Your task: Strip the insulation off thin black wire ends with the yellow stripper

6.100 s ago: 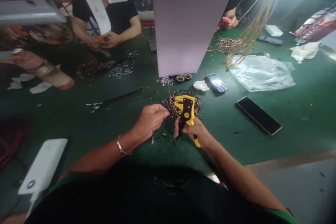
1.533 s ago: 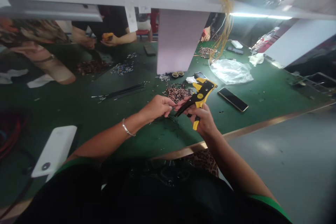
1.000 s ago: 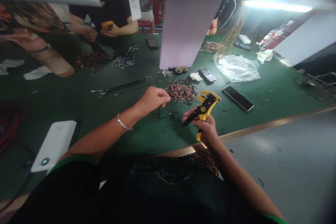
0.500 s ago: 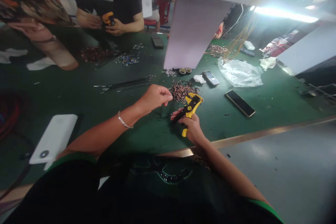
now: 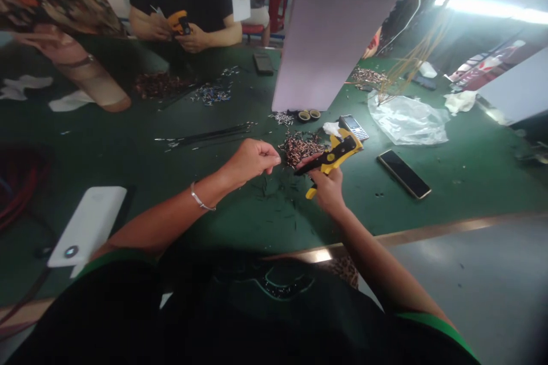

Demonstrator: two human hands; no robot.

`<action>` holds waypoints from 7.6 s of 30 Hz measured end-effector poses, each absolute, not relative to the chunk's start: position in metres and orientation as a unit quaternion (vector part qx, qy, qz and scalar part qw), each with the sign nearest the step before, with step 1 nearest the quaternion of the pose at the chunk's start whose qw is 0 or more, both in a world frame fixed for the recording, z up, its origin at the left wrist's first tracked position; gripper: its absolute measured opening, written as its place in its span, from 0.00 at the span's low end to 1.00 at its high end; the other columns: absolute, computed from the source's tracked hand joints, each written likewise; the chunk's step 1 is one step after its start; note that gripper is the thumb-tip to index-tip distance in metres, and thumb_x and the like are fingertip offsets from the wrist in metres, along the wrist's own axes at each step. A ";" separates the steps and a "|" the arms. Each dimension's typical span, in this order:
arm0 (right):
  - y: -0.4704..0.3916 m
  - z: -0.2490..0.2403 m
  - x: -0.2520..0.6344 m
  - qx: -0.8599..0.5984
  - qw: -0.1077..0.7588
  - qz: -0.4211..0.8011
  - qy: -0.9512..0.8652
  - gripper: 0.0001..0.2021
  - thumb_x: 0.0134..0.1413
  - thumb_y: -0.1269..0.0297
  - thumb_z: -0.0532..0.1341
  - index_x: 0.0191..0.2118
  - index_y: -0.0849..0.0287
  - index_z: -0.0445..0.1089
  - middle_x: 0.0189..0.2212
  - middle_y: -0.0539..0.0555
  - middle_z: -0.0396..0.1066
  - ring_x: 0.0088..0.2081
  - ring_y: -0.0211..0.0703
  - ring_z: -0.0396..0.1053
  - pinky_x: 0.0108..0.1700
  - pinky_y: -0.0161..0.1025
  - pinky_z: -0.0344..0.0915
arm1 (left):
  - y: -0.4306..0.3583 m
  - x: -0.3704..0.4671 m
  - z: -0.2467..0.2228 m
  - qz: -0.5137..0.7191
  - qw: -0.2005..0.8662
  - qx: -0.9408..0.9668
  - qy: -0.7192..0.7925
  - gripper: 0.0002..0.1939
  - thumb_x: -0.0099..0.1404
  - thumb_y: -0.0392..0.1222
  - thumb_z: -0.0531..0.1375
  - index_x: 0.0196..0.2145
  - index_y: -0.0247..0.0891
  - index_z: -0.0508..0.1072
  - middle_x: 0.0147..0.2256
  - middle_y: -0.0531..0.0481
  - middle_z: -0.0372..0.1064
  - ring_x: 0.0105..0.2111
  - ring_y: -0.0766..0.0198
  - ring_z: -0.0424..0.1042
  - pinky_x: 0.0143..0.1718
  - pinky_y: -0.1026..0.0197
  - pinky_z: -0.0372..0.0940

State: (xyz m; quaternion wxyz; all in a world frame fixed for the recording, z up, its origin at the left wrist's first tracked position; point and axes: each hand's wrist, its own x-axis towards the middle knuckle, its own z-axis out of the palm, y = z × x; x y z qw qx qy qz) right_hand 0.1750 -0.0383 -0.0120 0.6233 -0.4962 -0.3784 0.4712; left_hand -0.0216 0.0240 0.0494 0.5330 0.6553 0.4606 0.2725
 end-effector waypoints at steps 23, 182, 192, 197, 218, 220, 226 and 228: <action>-0.087 -0.015 0.177 -0.516 0.659 0.435 -0.333 0.14 0.40 0.74 0.64 0.36 0.55 0.70 0.32 0.48 0.78 0.34 0.45 0.78 0.45 0.46 0.73 | 0.030 -0.021 0.050 0.306 0.536 0.649 0.445 0.05 0.56 0.39 0.62 0.25 0.35 0.76 0.19 0.51 0.67 0.18 0.72 0.57 0.24 0.59 0.50; -0.051 -0.019 0.185 -0.450 0.382 0.661 -0.464 0.15 0.47 0.57 0.71 0.29 0.58 0.67 0.15 0.46 0.67 0.17 0.37 0.64 0.23 0.38 0.63 | 0.059 -0.036 0.025 0.261 0.357 0.828 0.346 0.08 0.60 0.37 0.60 0.30 0.36 0.80 0.27 0.51 0.78 0.27 0.67 0.73 0.30 0.65 0.63; -0.049 -0.025 0.182 -0.453 0.410 0.656 -0.444 0.14 0.46 0.59 0.72 0.28 0.58 0.65 0.12 0.44 0.64 0.14 0.36 0.61 0.19 0.37 0.62 | 0.057 -0.033 0.023 0.252 0.346 0.829 0.360 0.09 0.60 0.39 0.59 0.30 0.35 0.80 0.25 0.52 0.76 0.24 0.68 0.70 0.28 0.66 0.60; -0.049 -0.033 0.186 -0.444 0.409 0.673 -0.428 0.14 0.46 0.60 0.72 0.29 0.58 0.66 0.12 0.43 0.63 0.12 0.35 0.59 0.16 0.35 0.59 | 0.057 -0.033 0.021 0.249 0.328 0.831 0.373 0.10 0.60 0.38 0.58 0.29 0.36 0.80 0.25 0.52 0.76 0.25 0.68 0.70 0.28 0.65 0.60; -0.039 -0.006 0.189 -0.358 0.495 0.701 -0.368 0.15 0.43 0.59 0.73 0.35 0.57 0.71 0.26 0.50 0.73 0.27 0.45 0.71 0.35 0.47 0.70 | 0.034 -0.031 0.025 0.297 0.065 0.901 0.308 0.14 0.67 0.34 0.53 0.25 0.39 0.74 0.21 0.53 0.68 0.22 0.67 0.65 0.25 0.62 0.56; -0.038 -0.003 0.187 -0.358 0.512 0.700 -0.345 0.14 0.47 0.57 0.71 0.36 0.57 0.70 0.27 0.50 0.72 0.28 0.45 0.71 0.37 0.47 0.70 | 0.028 -0.028 0.025 0.292 0.017 0.913 0.286 0.14 0.66 0.32 0.53 0.24 0.39 0.72 0.20 0.53 0.65 0.21 0.66 0.63 0.23 0.61 0.54; -0.039 -0.005 0.183 -0.349 0.514 0.706 -0.339 0.11 0.48 0.63 0.70 0.36 0.57 0.70 0.26 0.50 0.71 0.29 0.45 0.71 0.38 0.48 0.71 | 0.014 -0.019 0.023 0.284 -0.035 0.930 0.232 0.14 0.67 0.31 0.52 0.25 0.38 0.70 0.19 0.53 0.62 0.21 0.65 0.60 0.22 0.59 0.53; -0.039 -0.006 0.181 -0.349 0.515 0.703 -0.343 0.11 0.46 0.65 0.71 0.35 0.57 0.70 0.26 0.49 0.71 0.28 0.44 0.71 0.38 0.48 0.72 | 0.012 -0.017 0.023 0.285 -0.035 0.933 0.219 0.14 0.68 0.30 0.52 0.25 0.38 0.70 0.20 0.53 0.62 0.21 0.66 0.60 0.22 0.59 0.53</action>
